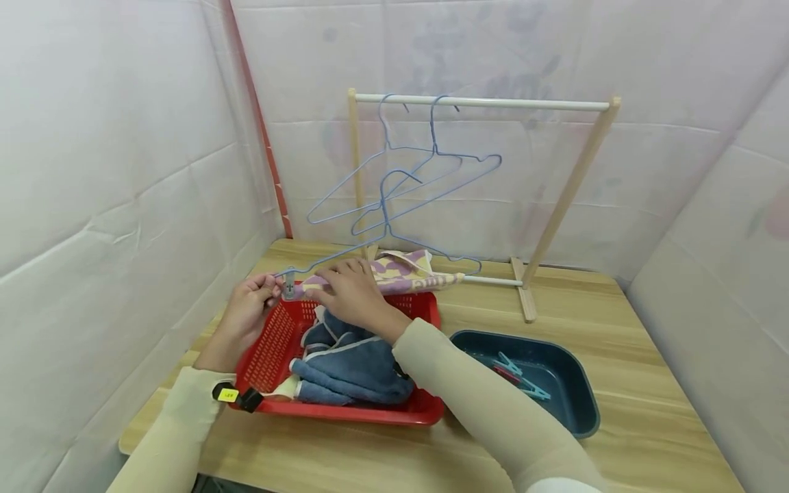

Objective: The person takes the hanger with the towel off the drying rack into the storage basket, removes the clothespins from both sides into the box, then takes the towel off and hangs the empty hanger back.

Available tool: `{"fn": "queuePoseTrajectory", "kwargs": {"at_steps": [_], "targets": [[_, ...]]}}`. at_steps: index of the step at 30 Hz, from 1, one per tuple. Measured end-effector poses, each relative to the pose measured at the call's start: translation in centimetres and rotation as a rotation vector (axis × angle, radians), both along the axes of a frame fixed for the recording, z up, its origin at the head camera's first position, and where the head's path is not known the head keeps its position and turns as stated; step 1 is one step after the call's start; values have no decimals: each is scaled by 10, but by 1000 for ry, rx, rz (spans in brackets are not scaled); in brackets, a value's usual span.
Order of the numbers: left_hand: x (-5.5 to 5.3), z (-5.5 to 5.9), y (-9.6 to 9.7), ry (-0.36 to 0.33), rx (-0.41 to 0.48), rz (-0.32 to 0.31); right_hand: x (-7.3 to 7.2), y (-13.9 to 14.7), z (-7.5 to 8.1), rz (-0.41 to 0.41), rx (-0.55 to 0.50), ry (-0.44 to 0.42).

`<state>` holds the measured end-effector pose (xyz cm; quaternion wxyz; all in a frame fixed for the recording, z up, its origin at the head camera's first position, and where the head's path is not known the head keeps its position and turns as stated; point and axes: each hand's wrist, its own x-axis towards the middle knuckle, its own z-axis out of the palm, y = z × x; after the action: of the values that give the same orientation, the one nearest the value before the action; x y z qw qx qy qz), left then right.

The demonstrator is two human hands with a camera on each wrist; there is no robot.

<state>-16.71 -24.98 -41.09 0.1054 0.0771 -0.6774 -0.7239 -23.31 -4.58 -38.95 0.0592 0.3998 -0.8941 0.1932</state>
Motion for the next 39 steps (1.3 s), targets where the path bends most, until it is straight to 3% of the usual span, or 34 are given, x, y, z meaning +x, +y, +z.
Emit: {"fn": "queuePoseTrajectory", "kwargs": {"at_steps": [8,14,19,26,33,39], "targets": [[-1,-2,0,11,36,-20,-17,-21,5,110,-93,-190],[-1,-6,0,41,66,-38,-22,-27,4,212,-231,-521],[0,-8,1,42,78,-32,-19,-24,1,205,-252,-633],[0,-11,2,25,84,-50,-18,-24,-2,62,-303,-623],[2,-13,1,18,100,-55,-13,-25,-6,13,-426,-585],[1,-15,1,14,165,-50,-7,-25,-9,12,-520,-528]]}}
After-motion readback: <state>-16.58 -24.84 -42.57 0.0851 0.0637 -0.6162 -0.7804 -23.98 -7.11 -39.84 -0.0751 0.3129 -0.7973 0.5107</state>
